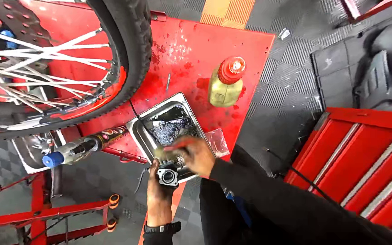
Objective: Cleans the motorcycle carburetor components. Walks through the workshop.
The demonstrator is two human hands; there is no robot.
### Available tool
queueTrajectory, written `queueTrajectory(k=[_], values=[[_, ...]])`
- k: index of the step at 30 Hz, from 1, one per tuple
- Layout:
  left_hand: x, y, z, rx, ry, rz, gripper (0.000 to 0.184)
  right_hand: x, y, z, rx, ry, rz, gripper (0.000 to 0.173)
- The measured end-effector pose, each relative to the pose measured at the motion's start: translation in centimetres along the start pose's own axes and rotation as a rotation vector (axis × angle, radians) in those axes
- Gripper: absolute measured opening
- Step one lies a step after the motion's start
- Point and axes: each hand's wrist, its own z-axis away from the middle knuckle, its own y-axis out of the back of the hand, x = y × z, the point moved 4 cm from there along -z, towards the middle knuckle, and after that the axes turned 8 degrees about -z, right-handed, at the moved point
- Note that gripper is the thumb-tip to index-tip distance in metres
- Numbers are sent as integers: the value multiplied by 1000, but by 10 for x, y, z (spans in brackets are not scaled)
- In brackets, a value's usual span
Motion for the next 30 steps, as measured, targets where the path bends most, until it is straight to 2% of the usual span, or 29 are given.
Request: queueTrajectory(k=[2, 5, 8, 10, 13, 16, 19, 21, 24, 27, 30], values=[[1, 0, -1, -65, 5, 41, 48, 8, 7, -9, 51, -52, 67, 19], [-2, 3, -5, -166, 55, 121, 58, 4, 1, -5, -11, -35, -23, 18], [-2, 14, 2, -274, 122, 172, 67, 21, 8, -3, 15, -122, -1, 19], [3, 11, -4, -382, 111, 207, 69, 10, 9, -9, 22, -100, -25, 20], [-1, 22, 8, -412, 135, 212, 73, 18, 3, 11, -3, -136, -64, 23], [12, 9, -4, -483, 113, 267, 73, 6, 12, -4, 73, -128, -122, 20], [5, 24, 6, -497, 162, 251, 80, 0, -1, 22, 72, -151, -106, 20], [13, 20, -4, -524, 146, 236, 79, 0, 8, 5, 120, -113, -88, 19], [9, 24, -3, -409, 131, 185, 74, -9, -5, 11, 25, -113, -112, 20], [16, 25, 0, -402, 116, 166, 71, 5, 7, 6, 82, -90, 35, 19], [15, 26, 0, -431, 105, 161, 66, -18, 2, 6, 37, -41, -91, 17]])
